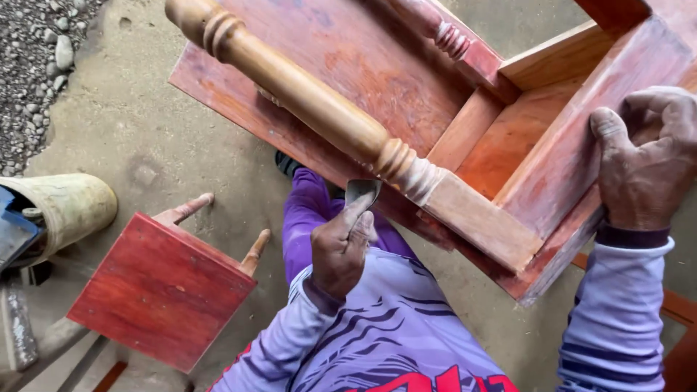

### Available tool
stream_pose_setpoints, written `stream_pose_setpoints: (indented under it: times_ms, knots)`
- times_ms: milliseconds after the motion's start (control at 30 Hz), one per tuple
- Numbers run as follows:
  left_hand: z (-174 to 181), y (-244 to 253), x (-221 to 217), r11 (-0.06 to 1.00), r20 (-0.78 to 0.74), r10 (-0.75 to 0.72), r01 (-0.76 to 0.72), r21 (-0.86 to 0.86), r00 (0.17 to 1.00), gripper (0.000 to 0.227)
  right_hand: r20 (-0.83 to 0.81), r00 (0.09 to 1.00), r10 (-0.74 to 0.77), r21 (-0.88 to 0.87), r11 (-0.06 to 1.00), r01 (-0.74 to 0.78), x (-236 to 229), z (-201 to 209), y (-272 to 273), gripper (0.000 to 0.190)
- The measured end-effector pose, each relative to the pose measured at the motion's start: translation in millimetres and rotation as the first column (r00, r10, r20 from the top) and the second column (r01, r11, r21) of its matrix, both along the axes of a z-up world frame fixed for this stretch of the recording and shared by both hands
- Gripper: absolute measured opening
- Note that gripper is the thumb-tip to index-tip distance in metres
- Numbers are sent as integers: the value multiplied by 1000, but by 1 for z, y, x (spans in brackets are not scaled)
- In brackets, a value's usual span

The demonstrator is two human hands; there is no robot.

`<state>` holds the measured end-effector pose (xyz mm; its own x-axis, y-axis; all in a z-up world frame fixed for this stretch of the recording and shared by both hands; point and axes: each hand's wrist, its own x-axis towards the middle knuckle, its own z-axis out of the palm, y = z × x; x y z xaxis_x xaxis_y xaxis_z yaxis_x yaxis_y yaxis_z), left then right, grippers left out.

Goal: The recorder is using a metal scraper to remove old finish and smooth the wooden leg of a chair.

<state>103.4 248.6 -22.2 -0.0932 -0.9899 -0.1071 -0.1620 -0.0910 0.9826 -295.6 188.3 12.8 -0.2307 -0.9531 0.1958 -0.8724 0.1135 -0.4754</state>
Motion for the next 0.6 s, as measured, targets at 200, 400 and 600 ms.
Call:
stream_pose_setpoints:
  times_ms: [200, 400, 600]
  knots:
    - [52, -22, -30, 751, -622, 426, 126, 648, 657, 43, -205, 975, 86, -73, 992, -103, 8, 14, -10, 22]
    - [59, -27, -39, 722, -716, 557, 180, 668, 421, 32, -265, 961, 85, -56, 993, -103, 4, 13, -9, 21]
    - [59, -29, -36, 659, -699, 671, 232, 715, 249, 24, -226, 972, 70, -52, 995, -84, 4, 9, -7, 23]
